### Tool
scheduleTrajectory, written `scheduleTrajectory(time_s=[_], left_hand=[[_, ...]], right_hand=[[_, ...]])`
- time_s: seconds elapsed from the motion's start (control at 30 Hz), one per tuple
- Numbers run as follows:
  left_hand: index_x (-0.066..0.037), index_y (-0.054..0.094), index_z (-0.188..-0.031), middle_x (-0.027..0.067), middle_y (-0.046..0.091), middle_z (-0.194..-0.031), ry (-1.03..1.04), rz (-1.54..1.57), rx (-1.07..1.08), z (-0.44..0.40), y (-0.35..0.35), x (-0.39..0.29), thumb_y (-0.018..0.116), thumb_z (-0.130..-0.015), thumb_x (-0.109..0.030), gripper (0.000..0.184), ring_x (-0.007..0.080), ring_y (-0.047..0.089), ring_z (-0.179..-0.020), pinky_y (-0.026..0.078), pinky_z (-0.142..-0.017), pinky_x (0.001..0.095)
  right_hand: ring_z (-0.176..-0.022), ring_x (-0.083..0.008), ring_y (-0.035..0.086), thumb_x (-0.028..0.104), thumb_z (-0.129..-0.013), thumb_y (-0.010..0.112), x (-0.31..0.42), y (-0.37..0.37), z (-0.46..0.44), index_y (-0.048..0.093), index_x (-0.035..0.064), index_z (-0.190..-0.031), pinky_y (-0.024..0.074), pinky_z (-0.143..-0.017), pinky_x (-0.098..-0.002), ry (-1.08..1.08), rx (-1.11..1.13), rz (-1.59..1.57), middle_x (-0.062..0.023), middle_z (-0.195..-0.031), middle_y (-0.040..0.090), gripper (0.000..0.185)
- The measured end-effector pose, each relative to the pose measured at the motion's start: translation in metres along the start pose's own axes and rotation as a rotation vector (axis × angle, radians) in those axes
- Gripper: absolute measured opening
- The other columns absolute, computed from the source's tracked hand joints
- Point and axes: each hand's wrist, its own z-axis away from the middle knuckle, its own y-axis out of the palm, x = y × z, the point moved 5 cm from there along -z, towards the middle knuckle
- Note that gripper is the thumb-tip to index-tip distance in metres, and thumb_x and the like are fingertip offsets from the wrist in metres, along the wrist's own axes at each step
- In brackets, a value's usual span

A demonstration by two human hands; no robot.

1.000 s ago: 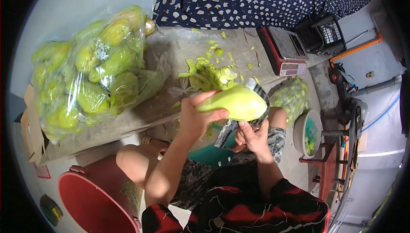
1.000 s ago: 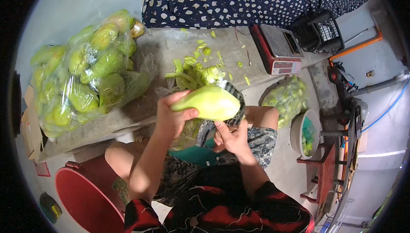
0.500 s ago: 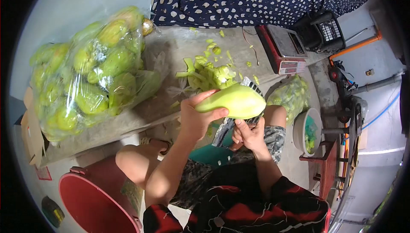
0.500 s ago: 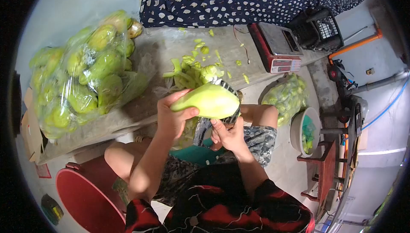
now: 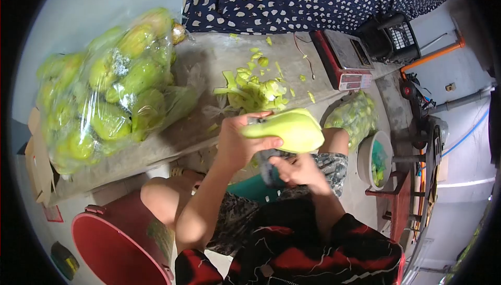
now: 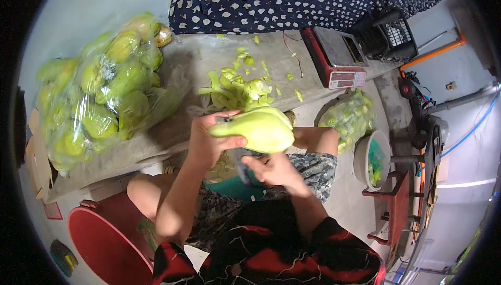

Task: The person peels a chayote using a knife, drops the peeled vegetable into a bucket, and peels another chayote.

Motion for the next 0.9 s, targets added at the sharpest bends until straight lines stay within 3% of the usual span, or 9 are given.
scheduleTrajectory(time_s=[0.03, 0.17, 0.3, 0.37, 0.47, 0.6, 0.67, 0.8, 0.9], left_hand=[[0.009, 0.065, -0.111, 0.0085, 0.071, -0.098, 0.011, -0.009, -0.007, 0.002, 0.003, -0.002, 0.088, -0.067, -0.007, 0.053, 0.0104, 0.063, -0.088, 0.052, -0.081, 0.0259], [0.008, 0.06, -0.119, 0.0098, 0.067, -0.109, 0.02, 0.29, -0.057, 0.0, 0.001, 0.013, 0.088, -0.068, -0.011, 0.062, 0.0108, 0.059, -0.097, 0.049, -0.087, 0.0262], [0.008, 0.059, -0.12, 0.0094, 0.065, -0.111, 0.095, 0.212, -0.061, 0.0, -0.004, -0.001, 0.088, -0.069, -0.013, 0.063, 0.0108, 0.058, -0.098, 0.049, -0.087, 0.0266], [0.008, 0.059, -0.12, 0.0093, 0.066, -0.11, 0.022, 0.308, 0.098, 0.002, -0.004, -0.004, 0.087, -0.071, -0.013, 0.061, 0.0113, 0.059, -0.097, 0.049, -0.087, 0.0273], [0.009, 0.056, -0.124, 0.01, 0.066, -0.111, -0.089, 0.252, 0.142, 0.004, -0.004, 0.005, 0.083, -0.072, -0.006, 0.06, 0.0136, 0.061, -0.099, 0.05, -0.09, 0.0285], [0.009, 0.057, -0.123, 0.01, 0.066, -0.11, -0.05, 0.232, 0.125, 0.003, -0.001, 0.005, 0.079, -0.076, -0.004, 0.053, 0.0132, 0.062, -0.096, 0.05, -0.089, 0.0283], [0.009, 0.057, -0.123, 0.0108, 0.066, -0.111, -0.071, 0.292, 0.092, 0.003, -0.002, 0.006, 0.076, -0.078, -0.002, 0.049, 0.0138, 0.063, -0.097, 0.05, -0.089, 0.029], [0.008, 0.059, -0.119, 0.011, 0.067, -0.109, -0.015, 0.332, 0.024, -0.007, -0.007, 0.015, 0.075, -0.079, -0.001, 0.045, 0.0152, 0.063, -0.097, 0.05, -0.089, 0.0299], [0.002, 0.065, -0.102, 0.0063, 0.069, -0.093, 0.01, 0.425, -0.168, -0.014, -0.018, 0.024, 0.081, -0.076, -0.009, 0.033, 0.0131, 0.064, -0.083, 0.051, -0.079, 0.0275]], right_hand=[[-0.042, -0.0083, 0.047, 0.008, -0.093, 0.064, -0.012, 0.009, 0.0, 0.04, 0.0004, -0.128, 0.034, -0.037, -0.0228, -0.055, 0.001, -0.157, -0.0004, -0.057, 0.049, 0.043], [-0.042, -0.0084, 0.046, 0.009, -0.094, 0.065, -0.021, -0.002, -0.01, 0.033, 0.0022, -0.137, 0.0348, -0.037, -0.0235, 0.001, 0.078, -0.063, 0.0005, -0.059, 0.05, 0.055], [-0.042, -0.0083, 0.045, 0.009, -0.094, 0.064, -0.003, -0.002, -0.003, 0.039, 0.0008, -0.133, 0.0343, -0.037, -0.024, 0.028, 0.056, -0.039, -0.0001, -0.06, 0.051, 0.047], [-0.036, -0.0059, 0.04, 0.014, -0.095, 0.064, -0.01, -0.005, -0.004, 0.055, -0.0004, -0.117, 0.0289, -0.033, -0.0246, -0.06, 0.047, -0.028, 0.0038, -0.05, 0.047, 0.028], [-0.038, -0.0059, 0.041, 0.015, -0.094, 0.065, -0.011, -0.004, -0.003, 0.059, 0.0001, -0.109, 0.0294, -0.034, -0.0248, -0.101, 0.024, -0.09, 0.0035, -0.05, 0.047, 0.022], [-0.039, -0.006, 0.041, 0.016, -0.094, 0.066, -0.019, -0.005, -0.007, 0.059, 0.0003, -0.111, 0.0302, -0.035, -0.0248, -0.057, 0.04, -0.076, 0.0033, -0.05, 0.048, 0.024], [-0.04, -0.0073, 0.041, 0.013, -0.094, 0.065, -0.021, -0.002, -0.011, 0.05, -0.0008, -0.125, 0.0325, -0.038, -0.0257, -0.051, 0.068, -0.022, 0.0021, -0.054, 0.048, 0.037], [-0.04, -0.0074, 0.042, 0.015, -0.094, 0.066, -0.005, -0.001, -0.024, 0.049, -0.0002, -0.126, 0.0339, -0.038, -0.0252, -0.111, 0.056, 0.062, 0.0021, -0.054, 0.048, 0.039], [-0.04, -0.0075, 0.043, 0.017, -0.093, 0.067, -0.003, -0.001, -0.036, 0.047, 0.0001, -0.13, 0.0332, -0.037, -0.0248, 0.002, 0.053, 0.11, 0.0024, -0.054, 0.049, 0.045]])
